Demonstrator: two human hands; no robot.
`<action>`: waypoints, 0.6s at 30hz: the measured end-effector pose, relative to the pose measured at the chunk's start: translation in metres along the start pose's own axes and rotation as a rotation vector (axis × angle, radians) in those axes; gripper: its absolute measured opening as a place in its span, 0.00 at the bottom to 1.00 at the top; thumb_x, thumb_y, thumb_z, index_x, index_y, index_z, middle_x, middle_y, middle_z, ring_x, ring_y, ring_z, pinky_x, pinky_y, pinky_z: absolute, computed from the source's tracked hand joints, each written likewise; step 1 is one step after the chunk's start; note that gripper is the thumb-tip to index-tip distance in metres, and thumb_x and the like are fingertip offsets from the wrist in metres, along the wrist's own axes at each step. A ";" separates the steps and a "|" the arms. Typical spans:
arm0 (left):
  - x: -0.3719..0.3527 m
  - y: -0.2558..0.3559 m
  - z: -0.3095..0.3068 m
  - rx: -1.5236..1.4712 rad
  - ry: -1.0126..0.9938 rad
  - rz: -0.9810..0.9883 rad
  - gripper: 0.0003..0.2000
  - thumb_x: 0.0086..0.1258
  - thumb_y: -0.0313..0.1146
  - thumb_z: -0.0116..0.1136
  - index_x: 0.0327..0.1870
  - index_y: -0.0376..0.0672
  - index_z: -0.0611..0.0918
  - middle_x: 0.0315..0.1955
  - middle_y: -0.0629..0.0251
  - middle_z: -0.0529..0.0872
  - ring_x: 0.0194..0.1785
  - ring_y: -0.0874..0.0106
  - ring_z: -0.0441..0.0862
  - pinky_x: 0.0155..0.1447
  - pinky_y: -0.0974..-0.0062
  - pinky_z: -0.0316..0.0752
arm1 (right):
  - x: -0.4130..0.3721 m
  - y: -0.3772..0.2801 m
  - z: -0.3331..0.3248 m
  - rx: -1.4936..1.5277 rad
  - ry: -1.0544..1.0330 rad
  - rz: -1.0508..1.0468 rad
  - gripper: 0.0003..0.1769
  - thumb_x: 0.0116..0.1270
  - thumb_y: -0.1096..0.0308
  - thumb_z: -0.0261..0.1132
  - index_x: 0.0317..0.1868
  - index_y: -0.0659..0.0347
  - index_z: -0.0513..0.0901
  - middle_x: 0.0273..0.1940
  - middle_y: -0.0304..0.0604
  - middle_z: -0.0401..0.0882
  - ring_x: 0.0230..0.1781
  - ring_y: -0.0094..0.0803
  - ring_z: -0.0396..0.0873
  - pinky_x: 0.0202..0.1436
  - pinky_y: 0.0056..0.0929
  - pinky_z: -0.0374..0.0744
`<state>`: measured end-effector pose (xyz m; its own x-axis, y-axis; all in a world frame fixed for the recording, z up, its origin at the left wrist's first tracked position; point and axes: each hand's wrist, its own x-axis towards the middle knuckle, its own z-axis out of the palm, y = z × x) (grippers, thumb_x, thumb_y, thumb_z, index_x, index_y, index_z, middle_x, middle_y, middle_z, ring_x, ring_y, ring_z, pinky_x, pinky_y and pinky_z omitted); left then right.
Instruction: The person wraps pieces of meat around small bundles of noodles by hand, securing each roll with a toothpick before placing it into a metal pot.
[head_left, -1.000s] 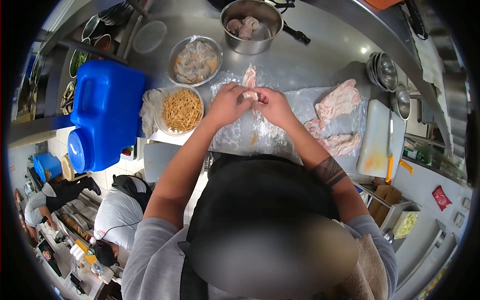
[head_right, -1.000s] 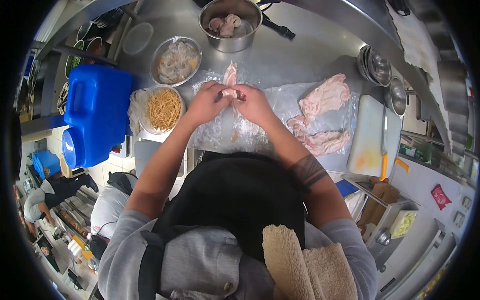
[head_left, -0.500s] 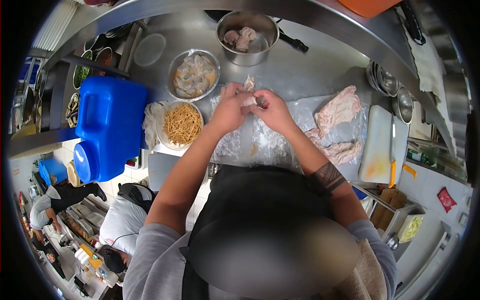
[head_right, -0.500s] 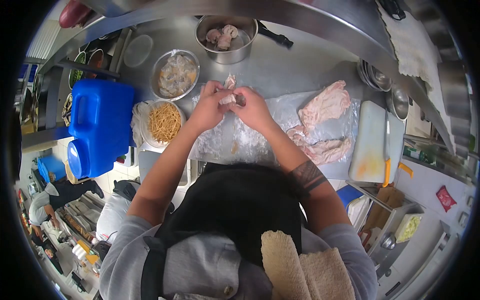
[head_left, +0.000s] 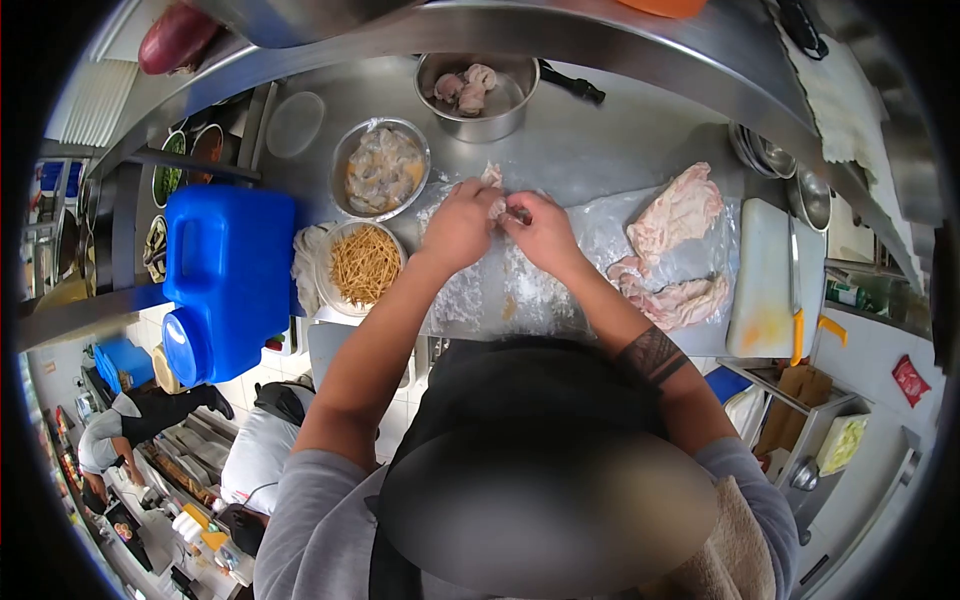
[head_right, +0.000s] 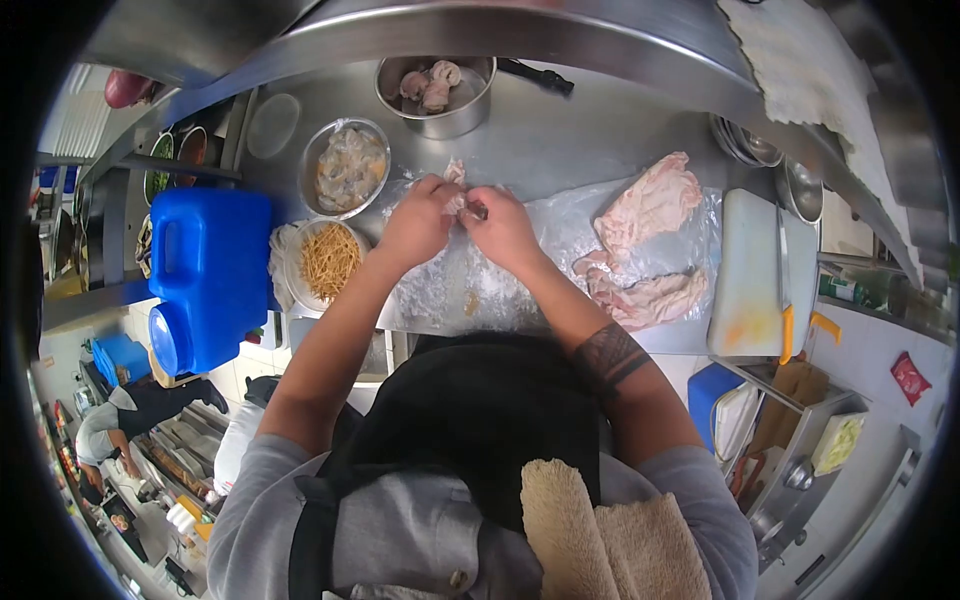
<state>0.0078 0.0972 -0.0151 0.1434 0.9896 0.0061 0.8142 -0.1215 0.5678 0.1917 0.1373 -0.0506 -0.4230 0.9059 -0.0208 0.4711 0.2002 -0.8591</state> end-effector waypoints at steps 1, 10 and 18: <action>0.000 0.000 -0.001 0.002 -0.001 0.005 0.24 0.67 0.23 0.68 0.66 0.40 0.82 0.60 0.52 0.86 0.63 0.50 0.83 0.68 0.60 0.79 | 0.000 -0.003 -0.003 0.038 -0.006 -0.026 0.19 0.69 0.69 0.76 0.58 0.64 0.85 0.49 0.47 0.87 0.44 0.36 0.86 0.50 0.32 0.84; -0.028 0.004 -0.012 -1.373 -0.182 -0.470 0.18 0.85 0.34 0.60 0.67 0.33 0.79 0.57 0.61 0.86 0.58 0.71 0.85 0.63 0.67 0.82 | -0.023 -0.005 -0.024 0.504 -0.106 0.036 0.17 0.73 0.70 0.75 0.58 0.67 0.86 0.50 0.38 0.89 0.48 0.23 0.84 0.56 0.26 0.82; -0.063 0.031 -0.012 -1.555 -0.312 -0.430 0.20 0.86 0.39 0.59 0.70 0.36 0.77 0.59 0.63 0.86 0.58 0.72 0.84 0.62 0.70 0.79 | -0.056 -0.031 -0.033 0.488 -0.146 0.081 0.15 0.73 0.73 0.74 0.57 0.66 0.87 0.46 0.39 0.89 0.48 0.21 0.84 0.55 0.26 0.82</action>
<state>0.0167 0.0316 0.0122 0.3277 0.8521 -0.4080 -0.4634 0.5213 0.7165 0.2265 0.0924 -0.0055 -0.5200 0.8428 -0.1388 0.1053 -0.0979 -0.9896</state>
